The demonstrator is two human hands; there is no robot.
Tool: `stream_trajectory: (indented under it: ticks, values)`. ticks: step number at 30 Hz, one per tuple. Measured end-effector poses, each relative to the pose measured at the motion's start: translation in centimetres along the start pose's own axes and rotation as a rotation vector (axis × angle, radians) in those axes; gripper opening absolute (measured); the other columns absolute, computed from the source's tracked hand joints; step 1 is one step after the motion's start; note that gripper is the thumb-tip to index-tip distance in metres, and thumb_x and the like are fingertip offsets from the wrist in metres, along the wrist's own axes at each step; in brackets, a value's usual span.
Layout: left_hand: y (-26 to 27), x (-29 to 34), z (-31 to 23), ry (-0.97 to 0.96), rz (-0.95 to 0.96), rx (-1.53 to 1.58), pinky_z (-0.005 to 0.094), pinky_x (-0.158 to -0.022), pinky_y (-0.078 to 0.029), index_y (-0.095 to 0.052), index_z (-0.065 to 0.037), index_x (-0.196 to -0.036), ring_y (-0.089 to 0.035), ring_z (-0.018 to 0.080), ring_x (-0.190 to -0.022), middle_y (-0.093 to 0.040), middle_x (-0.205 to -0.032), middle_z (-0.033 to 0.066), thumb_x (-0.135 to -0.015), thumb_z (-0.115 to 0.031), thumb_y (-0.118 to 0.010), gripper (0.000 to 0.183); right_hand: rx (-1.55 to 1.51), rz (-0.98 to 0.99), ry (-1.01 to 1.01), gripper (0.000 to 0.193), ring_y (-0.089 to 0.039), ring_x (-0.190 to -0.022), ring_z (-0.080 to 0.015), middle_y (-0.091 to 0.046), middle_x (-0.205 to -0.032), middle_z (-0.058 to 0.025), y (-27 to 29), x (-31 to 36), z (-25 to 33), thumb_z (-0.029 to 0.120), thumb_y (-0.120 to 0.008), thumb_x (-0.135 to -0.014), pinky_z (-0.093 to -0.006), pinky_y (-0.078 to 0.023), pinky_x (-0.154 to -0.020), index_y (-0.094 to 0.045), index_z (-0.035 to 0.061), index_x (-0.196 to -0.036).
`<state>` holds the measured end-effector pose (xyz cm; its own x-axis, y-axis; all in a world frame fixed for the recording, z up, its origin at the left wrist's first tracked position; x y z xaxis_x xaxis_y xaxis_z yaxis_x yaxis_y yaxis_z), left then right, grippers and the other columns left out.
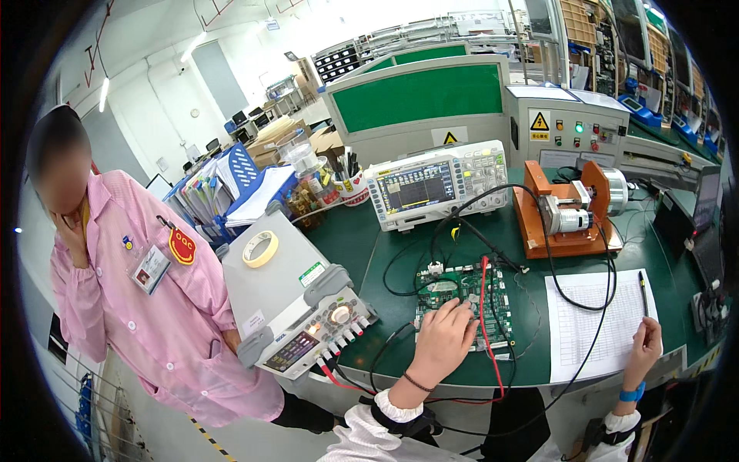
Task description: The person is testing a circuit board using an oscilloscope and power supply, then recording the data on a log sheet.
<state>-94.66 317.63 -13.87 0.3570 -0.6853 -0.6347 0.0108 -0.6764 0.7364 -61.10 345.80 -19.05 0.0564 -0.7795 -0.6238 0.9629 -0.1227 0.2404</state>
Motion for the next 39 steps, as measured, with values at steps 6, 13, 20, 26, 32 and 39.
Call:
stream_trajectory:
  ticks: [6, 13, 20, 26, 32, 39]
  values:
    - [0.1, -0.5, -0.1, -0.019, 0.060, -0.013, 0.0401, -0.088, -0.042, -0.063, -0.007, -0.096, -0.057, 0.0274, -0.114, -0.066, -0.112, 0.0070, -0.085, -0.018, -0.066, 0.016, -0.048, -0.006, -0.007, 0.011, -0.041, -0.063, -0.0045, -0.051, -0.073, 0.0021, -0.2, 0.1, 0.5, 0.005, -0.054, -0.095, -0.0204, -0.032, -0.054, -0.061, -0.0008, -0.101]
    - [-0.5, -1.1, -0.6, -0.047, 0.128, -0.037, 0.0405, -0.089, -0.041, -0.062, -0.007, -0.101, -0.056, 0.0280, -0.114, -0.065, -0.112, 0.0082, -0.087, -0.023, -0.065, 0.021, -0.021, -0.021, 0.015, 0.011, -0.041, -0.063, -0.0042, -0.052, -0.074, 0.0019, 0.2, -0.1, 0.3, 0.005, -0.054, -0.095, -0.0206, -0.033, -0.055, -0.062, -0.0009, -0.101]
    - [-0.3, -1.0, -0.6, 0.002, 0.132, -0.033, 0.0409, -0.088, -0.040, -0.061, -0.003, -0.104, -0.057, 0.0293, -0.111, -0.066, -0.102, 0.0120, -0.088, -0.029, -0.064, 0.031, -0.069, 0.001, -0.030, 0.012, -0.042, -0.063, -0.0042, -0.052, -0.074, 0.0015, -0.1, 0.0, -0.2, 0.007, -0.054, -0.096, -0.0208, -0.033, -0.055, -0.062, -0.0012, -0.103]
    - [-0.3, -0.9, -0.6, 0.003, 0.121, -0.023, 0.0407, -0.089, -0.040, -0.060, -0.002, -0.105, -0.057, 0.0289, -0.110, -0.066, -0.098, 0.0127, -0.088, -0.031, -0.064, 0.034, -0.077, 0.016, -0.020, 0.014, -0.043, -0.064, -0.0049, -0.053, -0.075, 0.0012, 0.1, 0.0, -0.2, 0.007, -0.054, -0.097, -0.0200, -0.035, -0.056, -0.062, -0.0010, -0.105]
    - [-1.0, -0.4, -0.7, 0.023, 0.132, -0.025, 0.0411, -0.091, -0.040, -0.061, -0.003, -0.103, -0.056, 0.0281, -0.112, -0.065, -0.100, 0.0109, -0.087, -0.030, -0.065, 0.032, -0.111, 0.031, 0.004, 0.014, -0.042, -0.064, -0.0050, -0.052, -0.074, 0.0016, -0.1, -0.3, 0.0, 0.007, -0.055, -0.097, -0.0212, -0.035, -0.055, -0.061, -0.0011, -0.105]
    - [2.8, 1.2, -1.3, 0.072, -0.133, 0.079, 0.0390, -0.091, -0.043, -0.060, -0.005, -0.102, -0.058, 0.0246, -0.109, -0.065, -0.111, 0.0085, -0.088, -0.014, -0.063, 0.017, -0.090, 0.043, -0.008, 0.014, -0.043, -0.065, -0.0058, -0.053, -0.077, 0.0016, -0.2, -0.5, -1.0, 0.010, -0.055, -0.097, -0.0214, -0.036, -0.056, -0.062, -0.0001, -0.105]
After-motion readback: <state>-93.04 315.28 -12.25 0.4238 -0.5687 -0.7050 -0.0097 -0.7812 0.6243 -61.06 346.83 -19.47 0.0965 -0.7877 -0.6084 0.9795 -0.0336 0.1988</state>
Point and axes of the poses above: each hand's wrist, its own x-axis away from the middle knuckle, its own y-axis out of the back of the hand, z = x × y, the point moved 6 cm from there along -x, towards the middle knuckle
